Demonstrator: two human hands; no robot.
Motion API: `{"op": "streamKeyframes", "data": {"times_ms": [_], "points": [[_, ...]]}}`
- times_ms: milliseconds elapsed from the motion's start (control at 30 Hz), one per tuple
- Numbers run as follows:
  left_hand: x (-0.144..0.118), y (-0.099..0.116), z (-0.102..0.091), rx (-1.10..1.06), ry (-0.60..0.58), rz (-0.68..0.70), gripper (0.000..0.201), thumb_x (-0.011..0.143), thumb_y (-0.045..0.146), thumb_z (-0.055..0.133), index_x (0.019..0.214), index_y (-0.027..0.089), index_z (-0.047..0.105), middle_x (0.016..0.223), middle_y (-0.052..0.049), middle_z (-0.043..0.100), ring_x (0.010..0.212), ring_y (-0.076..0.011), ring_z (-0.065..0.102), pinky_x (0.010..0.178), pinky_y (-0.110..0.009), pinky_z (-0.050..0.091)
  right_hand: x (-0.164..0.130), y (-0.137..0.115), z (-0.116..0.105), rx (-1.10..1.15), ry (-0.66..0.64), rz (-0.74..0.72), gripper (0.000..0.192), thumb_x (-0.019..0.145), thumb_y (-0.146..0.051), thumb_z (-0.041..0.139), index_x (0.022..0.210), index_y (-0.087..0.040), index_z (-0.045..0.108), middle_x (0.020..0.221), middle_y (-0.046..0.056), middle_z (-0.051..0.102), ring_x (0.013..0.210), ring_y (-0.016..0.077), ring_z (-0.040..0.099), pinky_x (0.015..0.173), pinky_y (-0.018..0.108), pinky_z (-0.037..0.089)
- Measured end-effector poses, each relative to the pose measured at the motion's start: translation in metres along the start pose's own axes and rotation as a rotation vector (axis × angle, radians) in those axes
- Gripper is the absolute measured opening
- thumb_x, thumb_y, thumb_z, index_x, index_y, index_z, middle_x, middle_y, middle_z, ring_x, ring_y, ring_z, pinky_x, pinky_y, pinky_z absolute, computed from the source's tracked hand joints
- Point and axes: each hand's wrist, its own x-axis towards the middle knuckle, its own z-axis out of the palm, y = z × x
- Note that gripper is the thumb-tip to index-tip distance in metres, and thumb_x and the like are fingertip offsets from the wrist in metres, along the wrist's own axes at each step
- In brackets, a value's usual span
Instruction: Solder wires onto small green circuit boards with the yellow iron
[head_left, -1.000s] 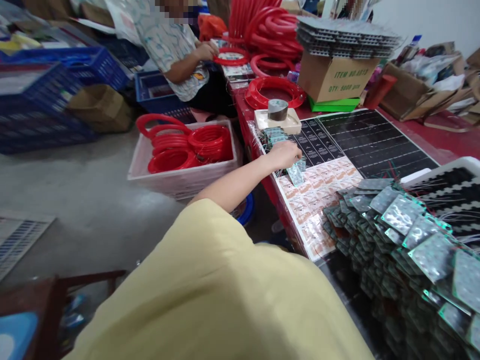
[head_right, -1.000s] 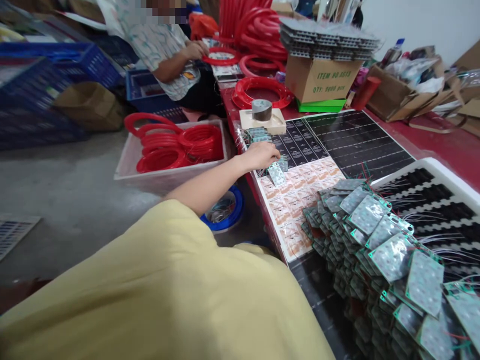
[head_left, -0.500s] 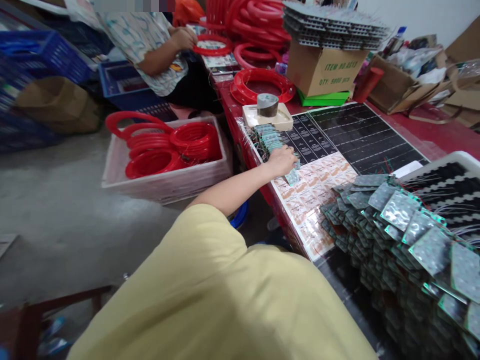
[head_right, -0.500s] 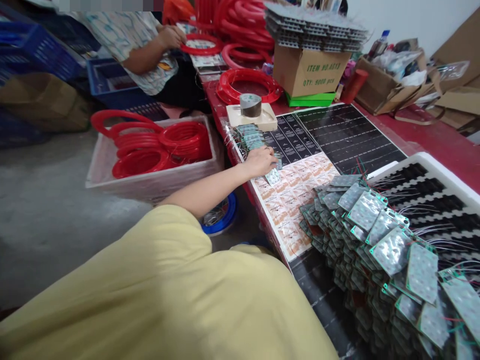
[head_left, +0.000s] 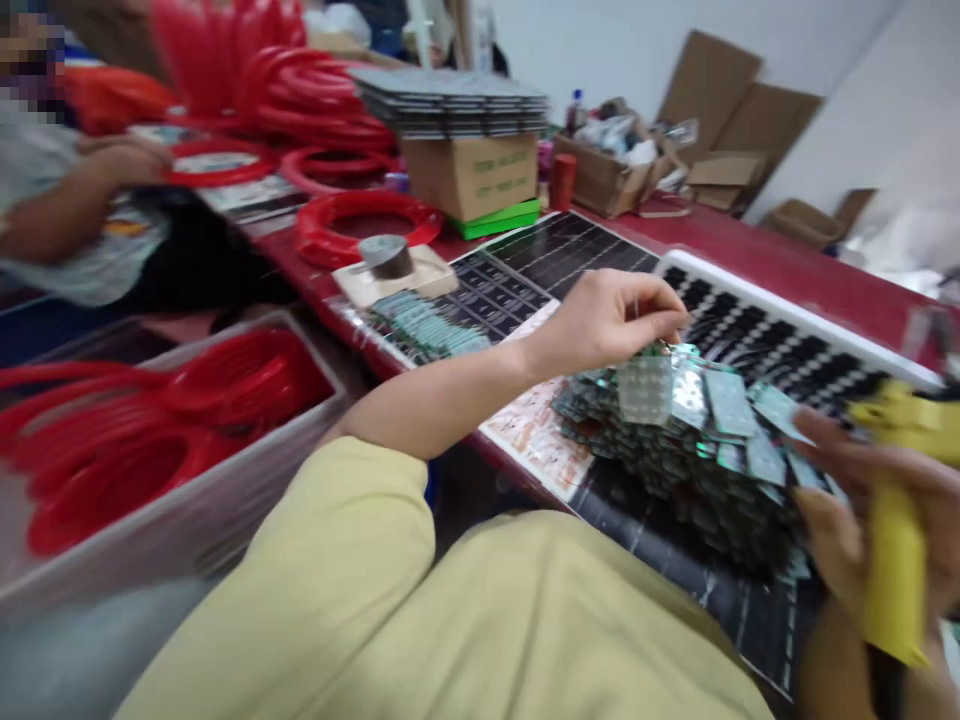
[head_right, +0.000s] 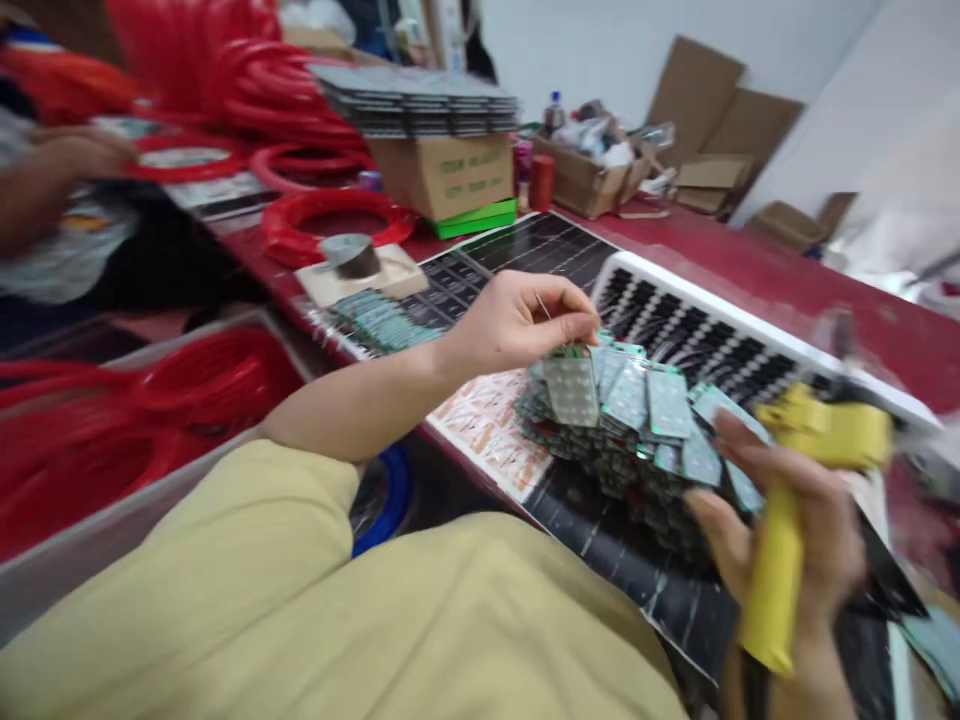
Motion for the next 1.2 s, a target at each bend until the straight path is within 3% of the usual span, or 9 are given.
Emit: {"op": "streamKeyframes", "data": {"times_ms": [100, 167, 300, 500, 600, 700, 867, 1033, 1200], "points": [[0.018, 0.011, 0.055, -0.251, -0.151, -0.009, 0.039, 0.077, 0.051, 0.075, 0.078, 0.013, 0.066, 0.075, -0.004, 0.071, 0.072, -0.0125, 0.068, 0.067, -0.024, 0.052, -0.001, 0.001, 0.016, 0.05, -0.011, 0.011, 0.041, 0.078, -0.029, 0.079, 0.107, -0.02, 0.052, 0.107, 0.008, 0.069, 0.086, 0.0188, 0.071, 0.072, 0.027, 0.06], [0.026, 0.008, 0.079, -0.383, -0.225, -0.094, 0.049, 0.074, 0.061, 0.074, 0.083, 0.013, 0.066, 0.079, -0.005, 0.072, 0.073, -0.0128, 0.068, 0.065, -0.023, 0.052, 0.0, 0.001, 0.016, -0.09, 0.181, -0.038, 0.033, 0.076, -0.023, 0.08, 0.097, -0.019, 0.054, 0.084, -0.001, 0.067, 0.068, 0.0087, 0.066, 0.066, 0.015, 0.054], [0.033, -0.005, 0.103, -0.495, -0.348, -0.211, 0.064, 0.065, 0.066, 0.078, 0.102, 0.015, 0.067, 0.096, -0.008, 0.073, 0.085, -0.0146, 0.068, 0.073, -0.024, 0.053, -0.004, 0.004, -0.002, -0.22, 0.347, -0.059, 0.028, 0.078, -0.018, 0.077, 0.094, -0.018, 0.053, 0.07, -0.005, 0.059, 0.057, 0.0047, 0.057, 0.059, 0.012, 0.048], [0.044, -0.007, 0.131, -0.235, -0.276, -0.1, 0.043, 0.067, 0.053, 0.08, 0.074, 0.012, 0.069, 0.07, -0.002, 0.065, 0.064, -0.0077, 0.053, 0.062, -0.023, 0.043, -0.014, 0.009, -0.018, -0.305, 0.285, -0.075, 0.024, 0.082, -0.019, 0.074, 0.094, -0.018, 0.053, 0.07, -0.005, 0.059, 0.055, 0.0055, 0.057, 0.057, 0.013, 0.049], [0.053, -0.007, 0.141, -0.233, -0.353, -0.146, 0.044, 0.064, 0.052, 0.082, 0.071, 0.012, 0.067, 0.063, 0.001, 0.06, 0.057, -0.0056, 0.046, 0.055, -0.022, 0.038, -0.018, 0.014, -0.022, -0.326, 0.271, -0.08, 0.024, 0.082, -0.019, 0.074, 0.094, -0.018, 0.053, 0.075, -0.004, 0.061, 0.059, 0.005, 0.059, 0.06, 0.012, 0.05], [0.057, -0.006, 0.144, -0.232, -0.364, -0.155, 0.039, 0.074, 0.051, 0.074, 0.082, 0.013, 0.071, 0.067, 0.0, 0.062, 0.055, -0.0052, 0.045, 0.05, -0.021, 0.035, -0.021, 0.02, -0.027, -0.317, 0.288, -0.048, 0.025, 0.083, -0.018, 0.073, 0.097, -0.018, 0.052, 0.073, -0.005, 0.059, 0.058, 0.004, 0.058, 0.062, 0.011, 0.05], [0.057, -0.003, 0.149, -0.187, -0.399, -0.128, 0.029, 0.069, 0.037, 0.08, 0.08, 0.012, 0.072, 0.074, -0.002, 0.068, 0.065, -0.0071, 0.055, 0.064, -0.021, 0.045, -0.021, 0.023, -0.032, -0.282, 0.31, -0.036, 0.025, 0.083, -0.016, 0.072, 0.097, -0.018, 0.052, 0.071, -0.006, 0.058, 0.057, 0.0024, 0.057, 0.063, 0.009, 0.049], [0.058, -0.007, 0.154, -0.191, -0.331, -0.152, 0.048, 0.058, 0.055, 0.085, 0.067, 0.013, 0.064, 0.063, 0.001, 0.061, 0.058, -0.006, 0.05, 0.057, -0.021, 0.042, -0.022, 0.022, -0.029, -0.241, 0.336, -0.026, 0.026, 0.082, -0.016, 0.073, 0.097, -0.018, 0.051, 0.07, -0.007, 0.058, 0.055, 0.0026, 0.056, 0.059, 0.009, 0.049], [0.048, -0.015, 0.155, -0.198, -0.247, -0.102, 0.054, 0.066, 0.066, 0.075, 0.065, 0.015, 0.059, 0.06, 0.001, 0.059, 0.055, -0.0063, 0.049, 0.054, -0.021, 0.042, -0.023, 0.026, -0.025, -0.234, 0.408, -0.002, 0.026, 0.082, -0.015, 0.073, 0.096, -0.018, 0.052, 0.067, -0.007, 0.057, 0.054, 0.003, 0.055, 0.057, 0.01, 0.047]]}}
